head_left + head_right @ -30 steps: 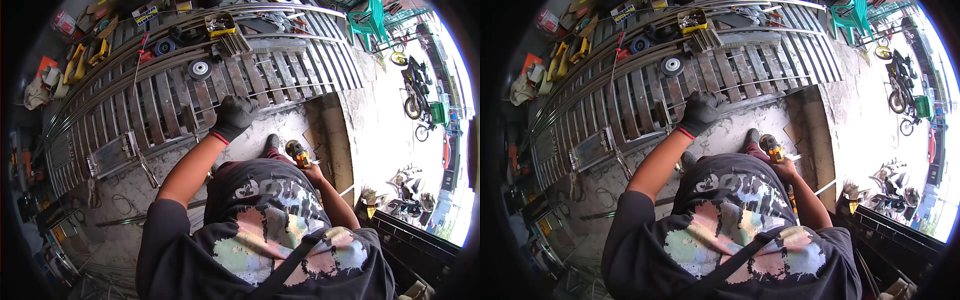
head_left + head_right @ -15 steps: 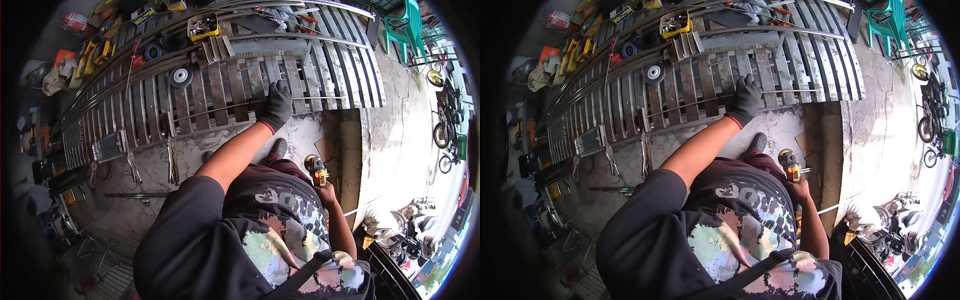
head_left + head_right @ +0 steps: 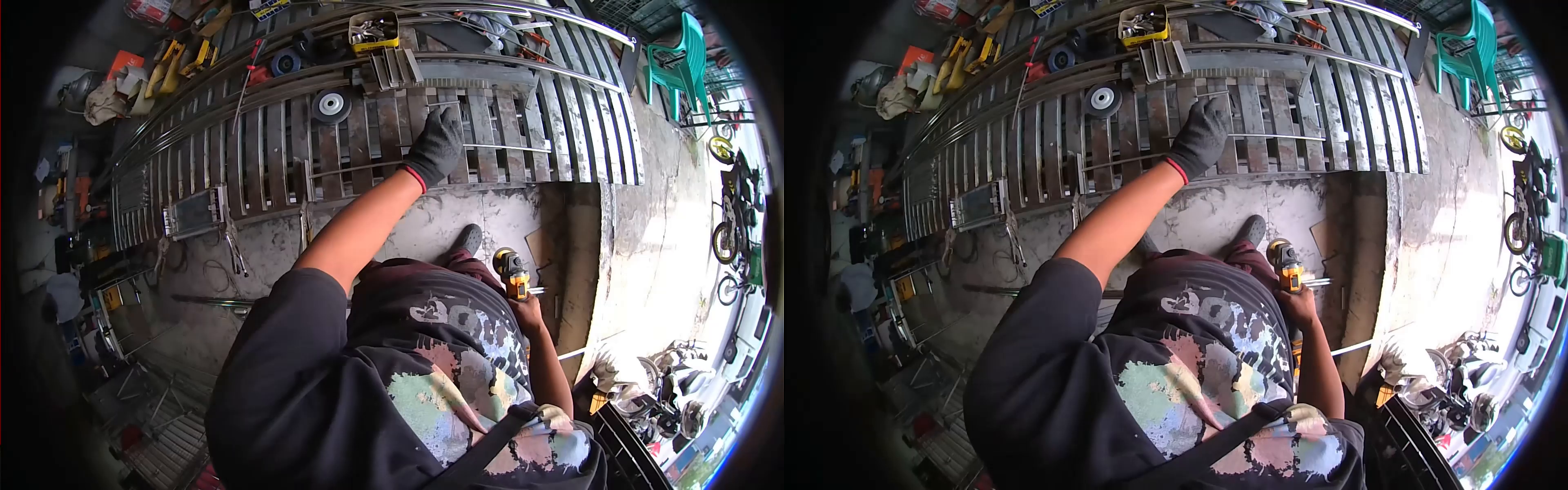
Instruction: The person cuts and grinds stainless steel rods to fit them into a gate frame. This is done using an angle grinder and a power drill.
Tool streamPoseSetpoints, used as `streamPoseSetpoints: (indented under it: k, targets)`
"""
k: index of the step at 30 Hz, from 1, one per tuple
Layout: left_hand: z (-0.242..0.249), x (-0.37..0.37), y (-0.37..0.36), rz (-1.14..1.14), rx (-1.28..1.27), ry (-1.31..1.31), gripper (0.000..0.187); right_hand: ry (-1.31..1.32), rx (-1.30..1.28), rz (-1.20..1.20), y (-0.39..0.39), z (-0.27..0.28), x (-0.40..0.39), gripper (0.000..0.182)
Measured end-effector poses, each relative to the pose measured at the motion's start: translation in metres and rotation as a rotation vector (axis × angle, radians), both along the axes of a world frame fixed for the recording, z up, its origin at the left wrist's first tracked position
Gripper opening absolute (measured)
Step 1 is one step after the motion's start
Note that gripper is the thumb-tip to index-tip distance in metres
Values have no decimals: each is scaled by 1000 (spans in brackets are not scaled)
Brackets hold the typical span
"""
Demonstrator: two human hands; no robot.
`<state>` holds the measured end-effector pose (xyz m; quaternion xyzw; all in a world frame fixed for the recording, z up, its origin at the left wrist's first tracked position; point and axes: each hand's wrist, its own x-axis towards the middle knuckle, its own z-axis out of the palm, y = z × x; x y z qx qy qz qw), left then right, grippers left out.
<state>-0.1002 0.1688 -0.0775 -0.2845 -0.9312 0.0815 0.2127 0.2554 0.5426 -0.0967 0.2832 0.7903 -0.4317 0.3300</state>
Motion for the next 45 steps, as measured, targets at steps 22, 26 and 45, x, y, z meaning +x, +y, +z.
streamPoseSetpoints:
  k: [22,26,45]
  targets:
    - [-10,85,-145,190,253,-288,22,157,71,125,-63,15,-32,44]
    - [-14,82,-160,182,204,-345,19,175,56,91,-57,39,-38,42]
    - [21,99,-126,91,553,-258,42,270,-671,-523,-77,179,-146,68]
